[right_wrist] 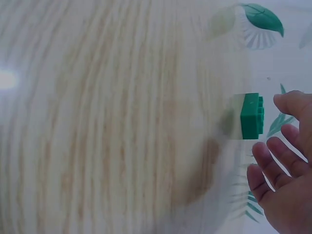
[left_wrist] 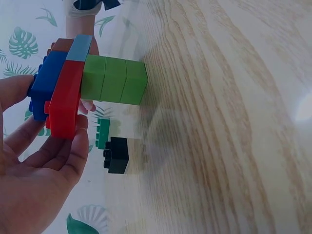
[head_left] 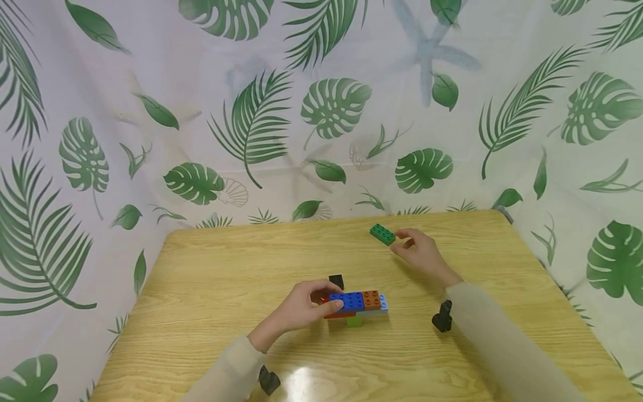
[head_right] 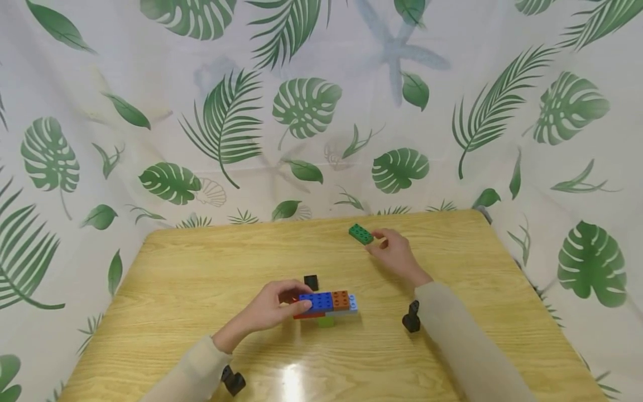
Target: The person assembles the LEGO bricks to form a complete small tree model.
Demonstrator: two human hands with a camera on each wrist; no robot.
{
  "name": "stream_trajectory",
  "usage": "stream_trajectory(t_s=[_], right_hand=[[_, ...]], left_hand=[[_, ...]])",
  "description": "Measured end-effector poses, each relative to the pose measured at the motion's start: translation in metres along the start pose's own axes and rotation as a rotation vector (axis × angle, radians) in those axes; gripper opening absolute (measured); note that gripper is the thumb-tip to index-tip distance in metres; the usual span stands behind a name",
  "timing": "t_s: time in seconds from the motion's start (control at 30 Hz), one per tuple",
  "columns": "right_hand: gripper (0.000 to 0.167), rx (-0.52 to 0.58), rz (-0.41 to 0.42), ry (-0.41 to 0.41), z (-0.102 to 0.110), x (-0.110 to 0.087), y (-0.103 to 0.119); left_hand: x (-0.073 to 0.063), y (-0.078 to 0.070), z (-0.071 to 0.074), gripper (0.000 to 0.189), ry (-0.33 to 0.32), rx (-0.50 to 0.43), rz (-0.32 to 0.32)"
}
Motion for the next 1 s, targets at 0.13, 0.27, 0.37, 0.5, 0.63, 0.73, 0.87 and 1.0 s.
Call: stream_trajectory(t_s=[0.13, 0.27, 0.37, 0.5, 0.63, 0.73, 0.87, 1.0], right_hand=[[0.049, 0.006, -0.021, -0.021, -0.007, 0.006, -0.006], [0.050, 0.001, -0.035, -0.032, -0.014, 0.013, -0.012], [0.053, -0.001, -0.046, -0.035, -0.019, 0.017, -0.015], [0.055, -0.014, -0.051, -0.044, -0.023, 0.021, -0.018], [0.054, -0.049, -0.040, -0.061, -0.026, 0.023, -0.018], [0.051, -0.067, -0.041, -0.068, -0.027, 0.023, -0.017], [0.046, -0.084, -0.051, -0.069, -0.027, 0.026, -0.015], [0.045, -0.087, -0.054, -0.056, -0.028, 0.026, -0.014]], left_hand=[[0.000, -0.001, 0.000, 0.030, -0.003, 0.003, -0.007], [0.000, 0.000, 0.000, 0.031, -0.002, 0.002, -0.013], [0.000, 0.000, 0.000, 0.030, 0.000, -0.001, -0.014], [0.000, 0.000, 0.000, 0.029, 0.003, -0.011, -0.016], [0.000, 0.000, 0.000, 0.030, 0.005, -0.012, -0.017], [0.000, 0.000, 0.000, 0.030, 0.003, -0.003, -0.017], [0.001, 0.001, 0.001, 0.030, 0.002, 0.009, -0.028], [0.001, 0.002, 0.001, 0.029, 0.006, 0.012, -0.034]])
Point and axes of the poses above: each hand's wrist, its own x-axis towards the middle knuckle, its own z-axis out of the back of the hand, y = z × x, the point moved 2 cm from there along x, towards the middle knuckle, and after that the axes turned 5 degrees about -y, right-handed, at the moved point
